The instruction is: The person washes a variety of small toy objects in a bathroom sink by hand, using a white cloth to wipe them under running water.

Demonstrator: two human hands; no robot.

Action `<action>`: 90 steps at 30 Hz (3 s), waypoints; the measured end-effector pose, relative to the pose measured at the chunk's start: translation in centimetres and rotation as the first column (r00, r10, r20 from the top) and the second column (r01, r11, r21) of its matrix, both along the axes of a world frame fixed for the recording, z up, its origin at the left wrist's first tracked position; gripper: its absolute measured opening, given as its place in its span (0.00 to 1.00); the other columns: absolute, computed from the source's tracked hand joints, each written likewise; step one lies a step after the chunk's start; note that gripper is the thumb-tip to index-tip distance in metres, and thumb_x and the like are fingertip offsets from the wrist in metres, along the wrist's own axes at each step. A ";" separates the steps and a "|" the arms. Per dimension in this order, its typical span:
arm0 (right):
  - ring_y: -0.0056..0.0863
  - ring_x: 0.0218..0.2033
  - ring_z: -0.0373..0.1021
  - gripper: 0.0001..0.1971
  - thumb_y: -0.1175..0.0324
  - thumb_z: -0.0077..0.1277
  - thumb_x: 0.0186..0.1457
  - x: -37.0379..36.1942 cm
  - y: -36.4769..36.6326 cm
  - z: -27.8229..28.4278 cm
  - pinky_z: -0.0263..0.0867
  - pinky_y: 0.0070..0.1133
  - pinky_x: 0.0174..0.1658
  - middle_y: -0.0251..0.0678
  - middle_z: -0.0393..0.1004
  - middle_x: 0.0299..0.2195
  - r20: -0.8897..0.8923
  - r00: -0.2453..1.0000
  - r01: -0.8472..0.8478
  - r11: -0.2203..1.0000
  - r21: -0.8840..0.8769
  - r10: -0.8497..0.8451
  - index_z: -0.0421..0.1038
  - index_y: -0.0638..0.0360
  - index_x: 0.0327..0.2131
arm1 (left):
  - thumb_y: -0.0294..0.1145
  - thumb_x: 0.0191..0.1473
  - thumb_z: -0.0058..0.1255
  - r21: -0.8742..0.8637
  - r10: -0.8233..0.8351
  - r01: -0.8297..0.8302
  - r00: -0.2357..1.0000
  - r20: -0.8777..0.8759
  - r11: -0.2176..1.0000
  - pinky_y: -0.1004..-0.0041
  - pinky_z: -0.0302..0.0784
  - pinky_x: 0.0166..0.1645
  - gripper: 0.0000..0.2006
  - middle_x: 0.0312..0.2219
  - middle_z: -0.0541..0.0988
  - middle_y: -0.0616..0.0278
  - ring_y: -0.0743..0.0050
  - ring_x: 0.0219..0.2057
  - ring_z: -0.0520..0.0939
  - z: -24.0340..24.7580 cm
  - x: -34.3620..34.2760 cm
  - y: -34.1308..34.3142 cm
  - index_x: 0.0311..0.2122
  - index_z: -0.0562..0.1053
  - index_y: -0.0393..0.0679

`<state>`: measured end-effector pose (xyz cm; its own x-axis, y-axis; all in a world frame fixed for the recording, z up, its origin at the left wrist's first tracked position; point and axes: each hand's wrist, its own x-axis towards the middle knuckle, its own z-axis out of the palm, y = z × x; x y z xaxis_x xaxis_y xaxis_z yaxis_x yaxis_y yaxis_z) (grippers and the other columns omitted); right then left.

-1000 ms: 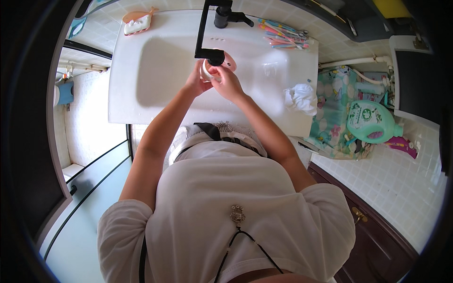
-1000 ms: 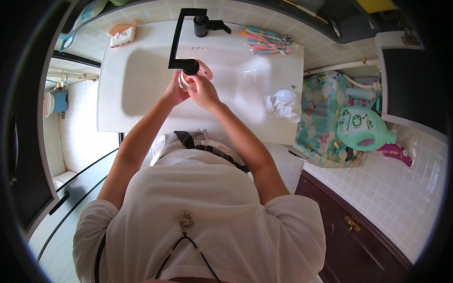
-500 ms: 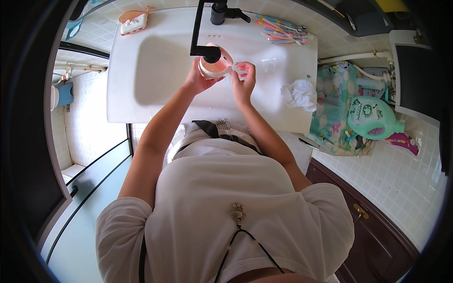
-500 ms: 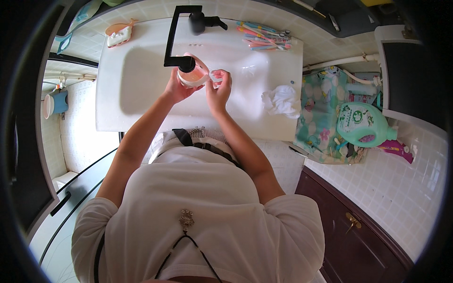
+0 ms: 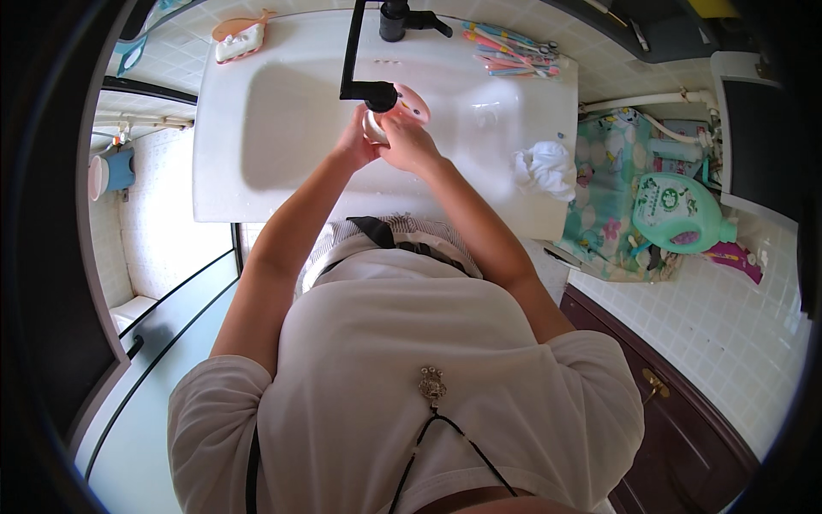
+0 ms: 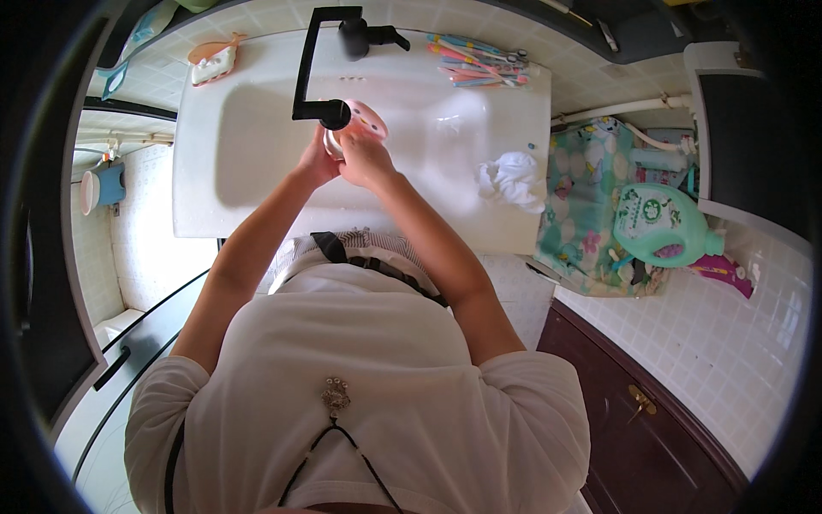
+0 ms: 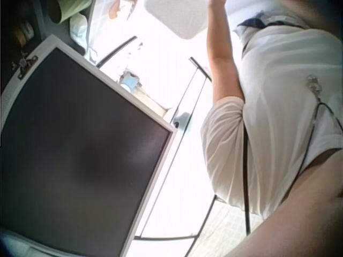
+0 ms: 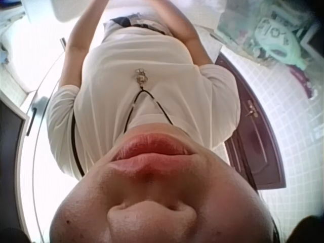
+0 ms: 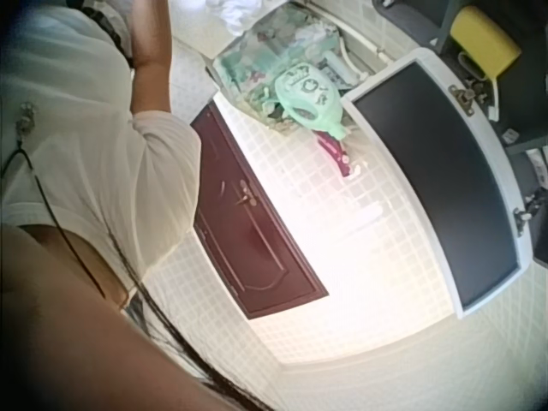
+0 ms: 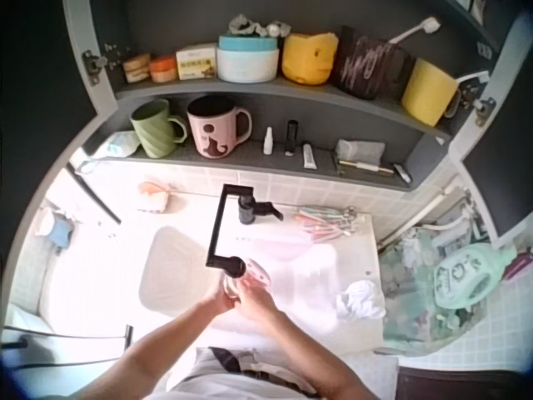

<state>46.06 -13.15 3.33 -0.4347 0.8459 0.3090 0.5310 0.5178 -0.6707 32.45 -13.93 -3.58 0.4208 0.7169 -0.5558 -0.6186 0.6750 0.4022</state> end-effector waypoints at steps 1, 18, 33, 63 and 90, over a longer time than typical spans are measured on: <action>0.38 0.41 0.67 0.19 0.68 0.53 0.40 -0.1 1.0 0.1 0.63 0.27 0.43 0.45 0.70 0.38 0.268 0.946 -0.075 0.927 -0.368 0.183 0.66 0.64 0.39 | 0.69 0.49 0.27 -0.020 -0.037 0.034 0.989 -0.140 0.999 0.64 0.66 0.52 0.37 0.51 0.66 0.59 0.65 0.51 0.69 0.4 0.3 0.0 0.55 0.58 0.51; 0.32 0.46 0.63 0.31 0.53 0.58 0.36 -1.7 3.3 -1.5 0.59 0.24 0.47 0.44 0.67 0.41 0.337 0.881 -0.130 0.857 -0.499 0.330 0.65 0.61 0.42 | 0.63 0.50 0.34 -0.013 0.006 -0.012 0.905 -0.426 1.000 0.75 0.74 0.40 0.33 0.48 0.66 0.60 0.69 0.42 0.75 -0.2 -0.9 1.2 0.54 0.59 0.50; 0.34 0.47 0.63 0.33 0.62 0.54 0.38 -1.6 4.0 -0.8 0.61 0.24 0.46 0.45 0.64 0.45 0.273 0.896 -0.120 0.782 -0.612 0.350 0.58 0.60 0.50 | 0.64 0.50 0.33 -0.066 0.022 -0.067 0.847 -0.531 0.996 0.71 0.74 0.41 0.33 0.46 0.68 0.62 0.69 0.39 0.76 -0.6 -0.3 1.4 0.54 0.58 0.52; 0.40 0.32 0.71 0.19 0.55 0.53 0.45 0.8 3.7 -3.8 0.64 0.27 0.36 0.44 0.74 0.27 0.039 0.998 -0.024 0.909 -0.416 0.045 0.69 0.56 0.39 | 0.58 0.50 0.41 -0.222 0.175 -0.213 0.968 -0.178 0.951 0.55 0.76 0.43 0.34 0.46 0.65 0.48 0.49 0.42 0.74 -1.0 -0.1 0.4 0.56 0.51 0.47; 0.43 0.51 0.53 0.35 0.49 0.53 0.45 -0.8 1.6 -5.1 0.51 0.36 0.52 0.44 0.57 0.48 0.047 0.974 0.224 0.966 -0.130 -0.220 0.54 0.59 0.51 | 0.48 0.53 0.47 0.015 0.251 -0.256 0.930 -0.268 0.967 0.63 0.71 0.47 0.22 0.43 0.69 0.61 0.67 0.45 0.72 0.6 -2.6 -0.4 0.49 0.62 0.47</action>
<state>45.21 -11.54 -1.76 -0.2388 0.9551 0.1752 0.6449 0.2909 -0.7067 29.88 -14.32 -2.96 0.0623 0.7682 -0.6371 -0.6427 0.5193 0.5633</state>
